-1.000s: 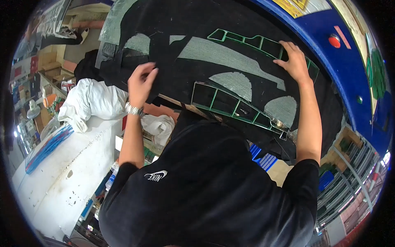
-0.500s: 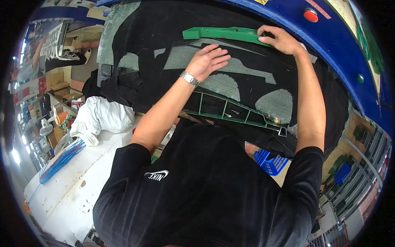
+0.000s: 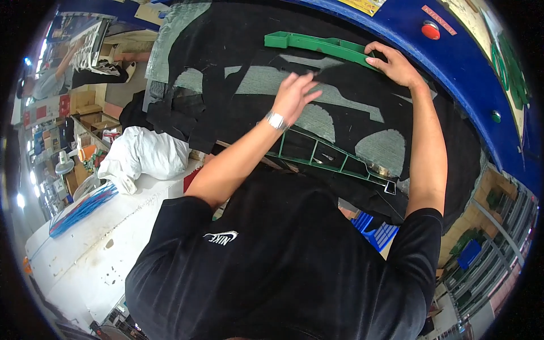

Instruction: Positioning metal cutting dies on material and operating a hydraulic press to cut shoe components.

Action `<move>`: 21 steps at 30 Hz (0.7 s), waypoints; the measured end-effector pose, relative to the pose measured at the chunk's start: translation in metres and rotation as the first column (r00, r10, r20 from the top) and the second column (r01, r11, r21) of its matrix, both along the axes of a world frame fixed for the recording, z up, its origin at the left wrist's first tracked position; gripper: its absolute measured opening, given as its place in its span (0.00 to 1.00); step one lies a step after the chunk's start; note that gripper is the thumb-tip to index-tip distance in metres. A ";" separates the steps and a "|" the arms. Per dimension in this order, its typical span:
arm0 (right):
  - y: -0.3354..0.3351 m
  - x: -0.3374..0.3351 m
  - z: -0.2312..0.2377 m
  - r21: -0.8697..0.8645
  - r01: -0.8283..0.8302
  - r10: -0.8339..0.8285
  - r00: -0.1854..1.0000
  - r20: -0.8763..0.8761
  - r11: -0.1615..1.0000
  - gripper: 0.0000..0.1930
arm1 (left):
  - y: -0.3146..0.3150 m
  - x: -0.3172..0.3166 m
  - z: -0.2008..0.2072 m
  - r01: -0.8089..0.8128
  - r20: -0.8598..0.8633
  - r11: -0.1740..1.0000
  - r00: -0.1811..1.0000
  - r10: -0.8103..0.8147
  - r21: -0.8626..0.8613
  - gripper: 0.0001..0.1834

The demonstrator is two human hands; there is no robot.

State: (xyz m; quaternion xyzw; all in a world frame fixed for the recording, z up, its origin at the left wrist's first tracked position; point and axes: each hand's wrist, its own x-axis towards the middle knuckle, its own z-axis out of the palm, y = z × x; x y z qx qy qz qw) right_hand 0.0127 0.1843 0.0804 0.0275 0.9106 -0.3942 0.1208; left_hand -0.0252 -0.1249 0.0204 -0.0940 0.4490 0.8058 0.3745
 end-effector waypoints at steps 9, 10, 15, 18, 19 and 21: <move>-0.038 0.019 -0.043 0.330 0.260 -0.130 0.921 -0.367 0.907 0.21 | -0.178 -0.003 0.039 0.181 -0.018 0.979 0.983 -0.184 -0.096 0.09; -0.045 0.022 -0.048 0.407 0.287 -0.097 0.899 -0.427 0.867 0.21 | -0.192 -0.010 0.043 0.263 -0.008 0.954 0.964 -0.267 -0.146 0.10; -0.048 0.024 -0.051 0.480 0.317 -0.080 0.889 -0.451 0.818 0.24 | -0.247 -0.028 0.090 0.524 0.012 0.791 0.836 -0.549 -0.316 0.12; -0.073 0.018 -0.037 0.524 0.391 -0.186 0.897 -0.401 0.756 0.28 | -0.258 -0.021 0.113 0.525 -0.081 0.761 0.801 -0.594 -0.381 0.13; -0.095 0.011 -0.018 0.449 0.357 -0.140 0.883 -0.448 0.819 0.33 | -0.251 -0.016 0.132 0.566 -0.092 0.731 0.764 -0.639 -0.381 0.14; -0.164 -0.004 0.033 0.144 0.110 -0.018 0.848 -0.529 0.983 0.32 | -0.240 -0.014 0.156 0.664 -0.111 0.644 0.659 -0.744 -0.379 0.16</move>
